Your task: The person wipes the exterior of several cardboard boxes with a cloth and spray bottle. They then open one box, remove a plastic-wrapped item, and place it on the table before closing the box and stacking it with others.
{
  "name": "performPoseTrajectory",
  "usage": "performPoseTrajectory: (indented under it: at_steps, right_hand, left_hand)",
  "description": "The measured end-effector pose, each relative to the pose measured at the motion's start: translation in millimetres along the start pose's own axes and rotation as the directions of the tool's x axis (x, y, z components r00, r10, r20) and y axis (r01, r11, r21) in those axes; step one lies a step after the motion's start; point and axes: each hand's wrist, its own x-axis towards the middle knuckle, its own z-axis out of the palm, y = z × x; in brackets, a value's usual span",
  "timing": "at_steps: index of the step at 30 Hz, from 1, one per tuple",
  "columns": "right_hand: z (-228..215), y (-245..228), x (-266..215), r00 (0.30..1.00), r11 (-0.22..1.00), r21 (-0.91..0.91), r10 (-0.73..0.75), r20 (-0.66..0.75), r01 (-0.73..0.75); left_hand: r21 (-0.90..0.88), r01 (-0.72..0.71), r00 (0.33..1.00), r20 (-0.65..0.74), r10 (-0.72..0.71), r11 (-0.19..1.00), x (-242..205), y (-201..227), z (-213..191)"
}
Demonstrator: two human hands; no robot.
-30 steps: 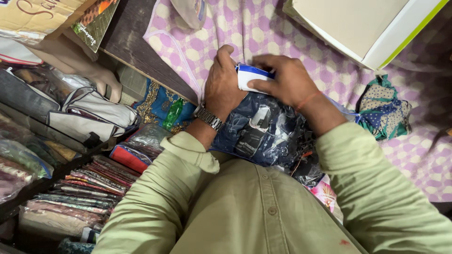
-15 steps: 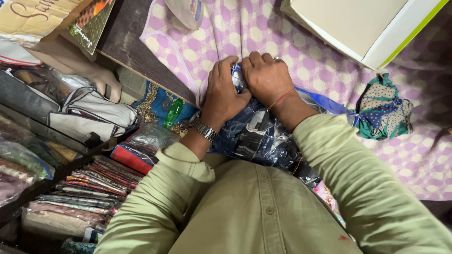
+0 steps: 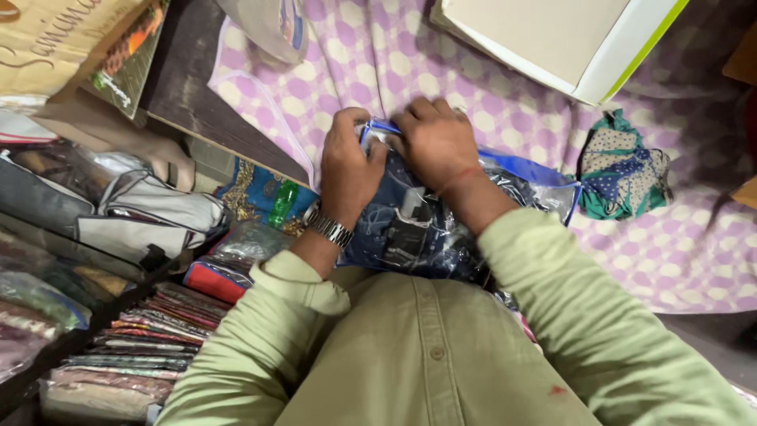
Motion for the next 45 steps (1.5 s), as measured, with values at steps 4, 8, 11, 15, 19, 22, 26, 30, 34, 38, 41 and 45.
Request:
performPoseTrajectory:
  at_steps: [4,8,11,15,19,22,26,30,34,38,41,45]
  right_hand:
    - [-33,-4,-20,0.999,0.981,0.191,-0.034,-0.008,0.035]
    - [-68,-24,-42,0.997,0.971,0.232,-0.035,-0.075,0.051]
    - [-83,-28,-40,0.997,0.963,0.256,-0.069,-0.045,0.079]
    - [-86,-21,-24,0.971,0.925,0.313,-0.235,0.031,0.214]
    - [-71,-21,-16,0.954,0.933,0.315,-0.237,0.184,0.171]
    - [-68,-10,-12,0.957,0.937,0.328,-0.198,0.213,0.121]
    - [-92,18,-25,0.997,0.948,0.316,0.008,0.076,-0.031]
    - [-125,33,-72,0.895,0.913,0.322,0.345,-0.283,-0.25]
    - [-136,40,-116,0.785,0.829,0.314,0.548,-0.289,-0.463]
    - [-114,50,-128,0.876,0.931,0.075,0.361,-0.319,-0.356]
    - [-90,76,-113,0.89,0.931,-0.015,0.343,-0.299,-0.364]
    - [-60,102,-108,0.83,0.87,0.149,0.493,-0.262,-0.47]
  left_hand:
    - [-0.201,0.313,0.933,0.248,-0.261,0.928,-6,22,-19]
    - [-0.181,0.02,0.964,0.266,0.03,0.983,-28,43,-36]
    - [-0.241,0.105,0.975,0.216,-0.053,0.965,-36,54,-34]
    - [-0.183,0.061,0.983,0.182,-0.027,0.981,-38,58,-31]
    - [-0.194,0.084,0.968,0.247,-0.035,0.977,-29,45,-30]
    - [-0.317,-0.064,0.938,0.304,0.165,0.946,-2,28,-31]
    - [-0.455,-0.1,0.907,0.324,0.269,0.885,43,15,-15]
    - [-0.169,0.292,0.906,0.365,-0.215,0.942,108,11,-1]
    - [0.187,-0.252,0.968,0.041,0.249,0.949,121,13,-9]
    - [0.335,-0.526,0.849,0.153,0.506,0.782,106,35,12]
    - [0.284,-0.606,0.786,0.356,0.505,0.743,103,47,38]
    - [0.223,-0.637,0.75,0.398,0.528,0.738,85,57,55]
